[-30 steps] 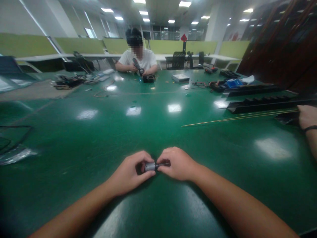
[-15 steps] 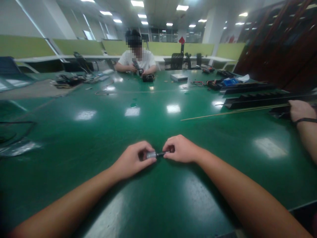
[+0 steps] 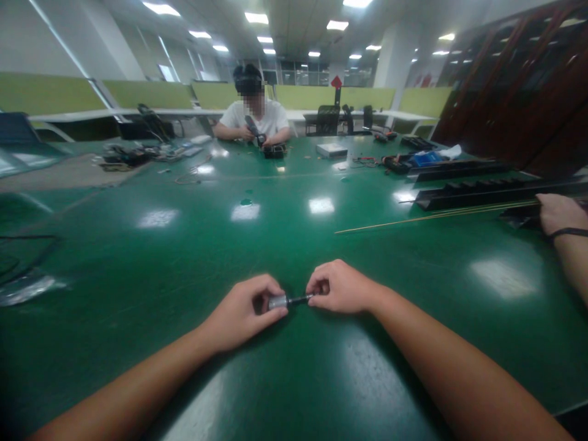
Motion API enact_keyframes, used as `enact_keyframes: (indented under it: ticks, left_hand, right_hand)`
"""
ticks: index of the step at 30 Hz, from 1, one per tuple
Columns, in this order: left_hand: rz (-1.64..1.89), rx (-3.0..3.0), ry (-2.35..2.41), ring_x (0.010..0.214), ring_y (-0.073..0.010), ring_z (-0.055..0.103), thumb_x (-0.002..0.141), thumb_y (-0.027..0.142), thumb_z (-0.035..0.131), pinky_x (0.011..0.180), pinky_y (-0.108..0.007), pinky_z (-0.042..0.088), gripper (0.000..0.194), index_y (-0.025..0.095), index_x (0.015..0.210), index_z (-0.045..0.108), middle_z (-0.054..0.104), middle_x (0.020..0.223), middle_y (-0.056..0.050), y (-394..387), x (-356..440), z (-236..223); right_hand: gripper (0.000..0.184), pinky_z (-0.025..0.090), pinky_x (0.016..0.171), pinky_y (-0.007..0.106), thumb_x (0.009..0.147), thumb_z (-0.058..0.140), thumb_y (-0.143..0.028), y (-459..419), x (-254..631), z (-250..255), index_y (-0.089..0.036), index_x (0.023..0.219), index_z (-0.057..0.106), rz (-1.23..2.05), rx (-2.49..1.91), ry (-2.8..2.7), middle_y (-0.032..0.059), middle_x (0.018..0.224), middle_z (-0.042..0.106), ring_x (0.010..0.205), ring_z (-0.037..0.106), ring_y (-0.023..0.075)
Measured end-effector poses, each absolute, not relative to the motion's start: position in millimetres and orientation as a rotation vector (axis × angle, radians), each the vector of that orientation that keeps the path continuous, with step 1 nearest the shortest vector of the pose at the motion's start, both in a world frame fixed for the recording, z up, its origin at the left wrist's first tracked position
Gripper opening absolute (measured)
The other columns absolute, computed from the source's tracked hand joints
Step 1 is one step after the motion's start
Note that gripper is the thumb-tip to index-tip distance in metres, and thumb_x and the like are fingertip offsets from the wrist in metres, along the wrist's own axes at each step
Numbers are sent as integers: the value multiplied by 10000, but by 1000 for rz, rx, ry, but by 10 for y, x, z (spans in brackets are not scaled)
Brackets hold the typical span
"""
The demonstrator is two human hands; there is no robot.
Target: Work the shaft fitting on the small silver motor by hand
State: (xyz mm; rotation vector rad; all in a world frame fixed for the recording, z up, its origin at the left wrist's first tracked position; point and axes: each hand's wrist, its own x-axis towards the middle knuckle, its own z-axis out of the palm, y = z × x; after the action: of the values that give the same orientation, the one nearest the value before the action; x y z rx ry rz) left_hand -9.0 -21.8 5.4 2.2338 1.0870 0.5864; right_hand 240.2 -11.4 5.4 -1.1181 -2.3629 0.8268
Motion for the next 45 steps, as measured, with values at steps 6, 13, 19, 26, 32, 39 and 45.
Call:
enact_keyframes:
  ticks: [6, 13, 19, 26, 32, 39, 45]
  left_hand:
    - [575, 2218, 1084, 646, -136, 569, 816, 271, 684, 595, -235, 432, 145, 162, 891, 626, 615, 775, -9, -192, -81, 47]
    - [574, 2199, 1070, 655, -137, 579, 826, 282, 680, 602, -237, 445, 152, 163, 901, 625, 621, 799, -13, -182, -85, 23]
    - [570, 2197, 1057, 663, -138, 590, 832, 292, 678, 610, -238, 456, 156, 167, 906, 622, 630, 811, -13, -173, -86, 29]
    - [597, 2213, 1044, 664, -137, 588, 825, 280, 684, 608, -233, 458, 141, 170, 900, 638, 636, 811, -15, -170, -85, 14]
    - [688, 2235, 1041, 750, -162, 602, 792, 264, 725, 680, -261, 476, 149, 167, 881, 655, 644, 841, -30, -166, -78, 12]
    - [688, 2177, 1088, 699, -145, 602, 821, 242, 674, 645, -248, 475, 123, 167, 917, 659, 646, 809, -19, -156, -66, -1]
    - [618, 2208, 1094, 729, -160, 612, 768, 225, 716, 650, -251, 466, 187, 187, 945, 668, 659, 838, -13, -155, -60, -19]
  right_hand:
    - [116, 470, 627, 235, 757, 719, -220, -81, 2446, 64, -156, 851, 742, 877, -1124, -2369, 26, 773, 678, 672, 609, 124]
    - [106, 473, 632, 233, 733, 731, -196, 29, 2625, 33, -152, 827, 749, 909, -1131, -2364, 24, 775, 668, 684, 602, 123]
    - [111, 463, 623, 234, 741, 742, -228, 54, 2653, 25, -158, 826, 759, 975, -1113, -2351, 23, 773, 667, 686, 596, 125]
    - [166, 466, 631, 236, 789, 734, -291, 6, 2539, 18, -163, 892, 760, 1008, -1065, -2353, 32, 811, 677, 700, 611, 128]
    - [115, 436, 689, 265, 839, 692, -261, -97, 2153, -87, -187, 897, 759, 666, -987, -2379, 37, 817, 697, 766, 618, 151]
    - [106, 428, 786, 313, 846, 689, -254, -105, 2111, -154, -201, 921, 743, 510, -940, -2398, 42, 873, 730, 853, 637, 179]
    - [121, 443, 797, 314, 832, 700, -255, -98, 2158, -161, -206, 936, 738, 541, -912, -2385, 42, 884, 727, 856, 636, 181]
